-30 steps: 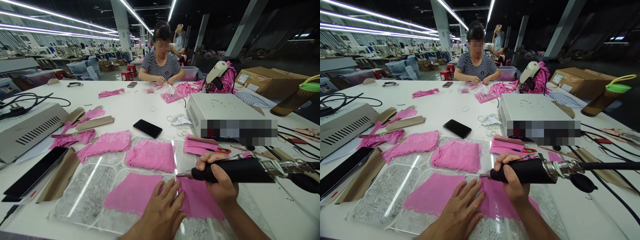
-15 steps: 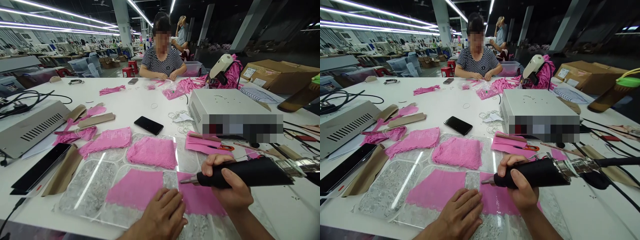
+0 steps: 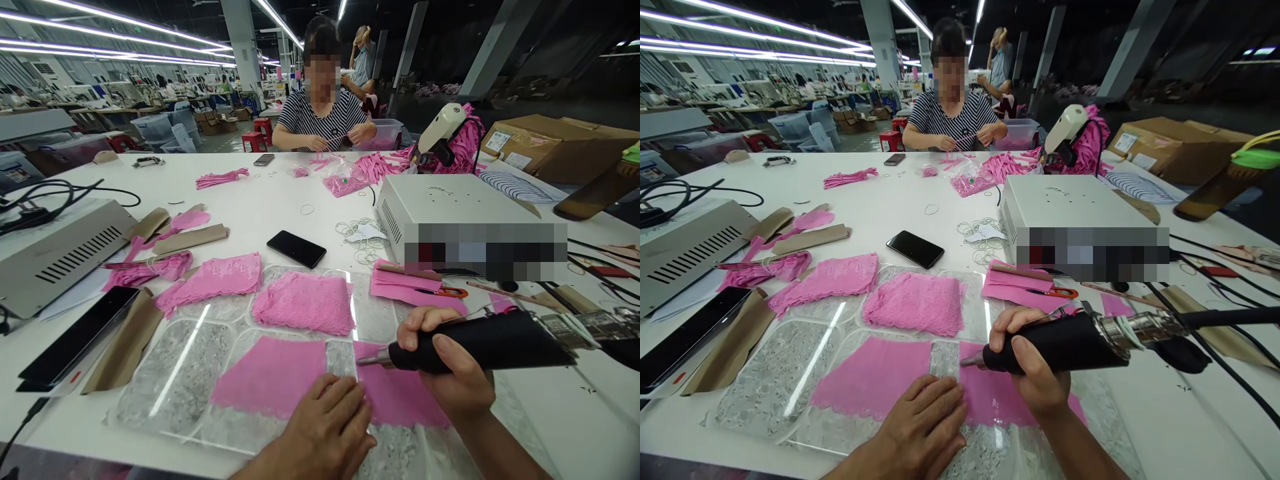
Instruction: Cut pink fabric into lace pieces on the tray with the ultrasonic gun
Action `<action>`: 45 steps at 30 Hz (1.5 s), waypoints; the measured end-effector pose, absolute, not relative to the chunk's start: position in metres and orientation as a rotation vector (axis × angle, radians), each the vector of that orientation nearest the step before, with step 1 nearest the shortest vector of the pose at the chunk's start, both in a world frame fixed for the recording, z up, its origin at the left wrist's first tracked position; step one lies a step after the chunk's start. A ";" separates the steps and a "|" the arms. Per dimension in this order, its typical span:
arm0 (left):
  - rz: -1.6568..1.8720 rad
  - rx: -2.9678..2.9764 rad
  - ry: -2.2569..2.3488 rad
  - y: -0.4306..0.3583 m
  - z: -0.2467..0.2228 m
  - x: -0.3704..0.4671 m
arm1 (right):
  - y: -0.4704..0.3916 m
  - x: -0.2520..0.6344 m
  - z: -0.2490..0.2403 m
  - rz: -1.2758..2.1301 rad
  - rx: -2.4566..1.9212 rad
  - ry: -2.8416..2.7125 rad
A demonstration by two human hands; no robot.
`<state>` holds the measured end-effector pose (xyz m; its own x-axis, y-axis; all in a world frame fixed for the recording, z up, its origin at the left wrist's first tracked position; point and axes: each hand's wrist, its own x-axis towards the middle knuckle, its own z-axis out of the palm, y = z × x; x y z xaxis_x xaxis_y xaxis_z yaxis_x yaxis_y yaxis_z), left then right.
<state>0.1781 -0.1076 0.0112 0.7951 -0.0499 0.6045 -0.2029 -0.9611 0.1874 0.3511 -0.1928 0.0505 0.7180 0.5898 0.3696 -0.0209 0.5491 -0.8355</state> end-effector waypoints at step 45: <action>0.861 2.951 0.103 -0.104 0.006 0.198 | -0.233 0.392 0.063 0.142 -1.012 -0.364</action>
